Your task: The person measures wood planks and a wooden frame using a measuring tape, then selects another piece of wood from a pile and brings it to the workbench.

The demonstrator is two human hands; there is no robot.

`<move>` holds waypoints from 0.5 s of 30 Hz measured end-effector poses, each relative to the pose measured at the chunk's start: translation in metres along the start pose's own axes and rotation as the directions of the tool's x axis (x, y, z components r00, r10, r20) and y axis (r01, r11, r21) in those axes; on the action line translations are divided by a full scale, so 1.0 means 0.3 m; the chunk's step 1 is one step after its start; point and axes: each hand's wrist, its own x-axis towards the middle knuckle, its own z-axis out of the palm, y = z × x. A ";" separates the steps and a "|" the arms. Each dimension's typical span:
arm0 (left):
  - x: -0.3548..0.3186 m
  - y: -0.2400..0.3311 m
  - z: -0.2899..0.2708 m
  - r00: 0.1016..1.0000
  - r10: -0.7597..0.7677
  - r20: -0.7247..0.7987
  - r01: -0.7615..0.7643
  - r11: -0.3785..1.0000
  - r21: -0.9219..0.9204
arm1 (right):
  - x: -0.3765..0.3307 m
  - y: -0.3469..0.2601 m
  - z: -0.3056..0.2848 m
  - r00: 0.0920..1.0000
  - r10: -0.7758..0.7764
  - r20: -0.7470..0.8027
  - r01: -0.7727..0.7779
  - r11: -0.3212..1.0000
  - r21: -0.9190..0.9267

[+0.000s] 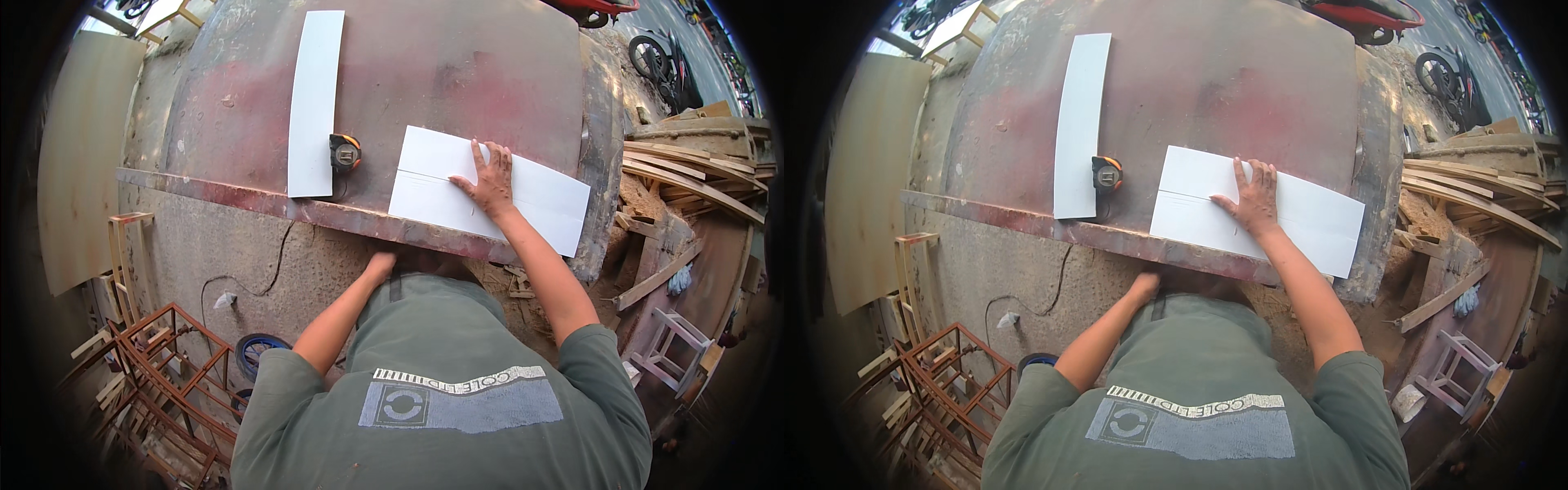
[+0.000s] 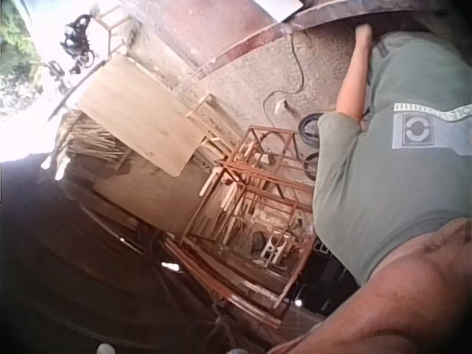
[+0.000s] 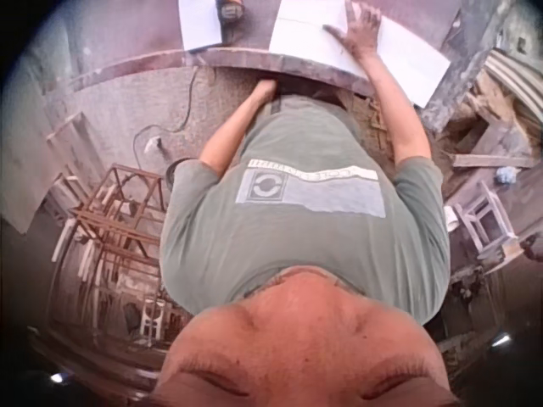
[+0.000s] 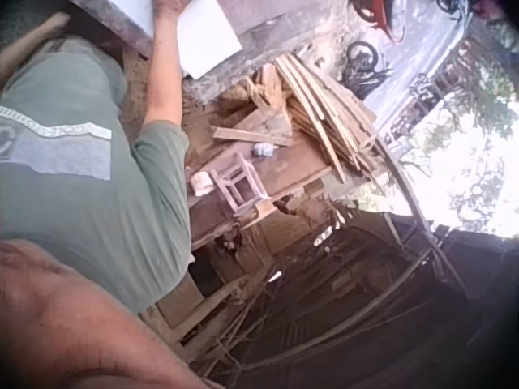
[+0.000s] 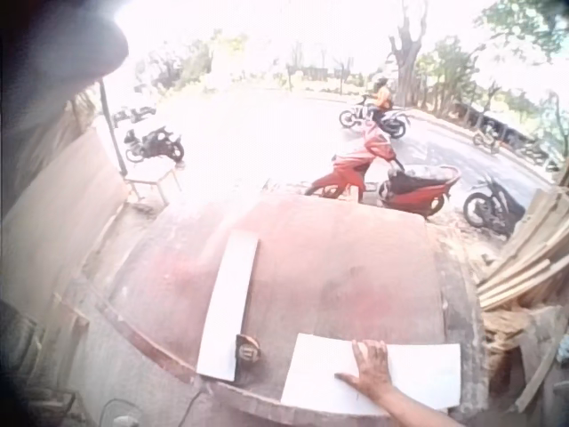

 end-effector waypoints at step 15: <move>0.332 -0.119 0.448 0.794 0.527 0.303 -0.472 0.219 0.854 | 0.010 0.007 0.003 0.999 -0.018 0.044 0.018 1.000 0.000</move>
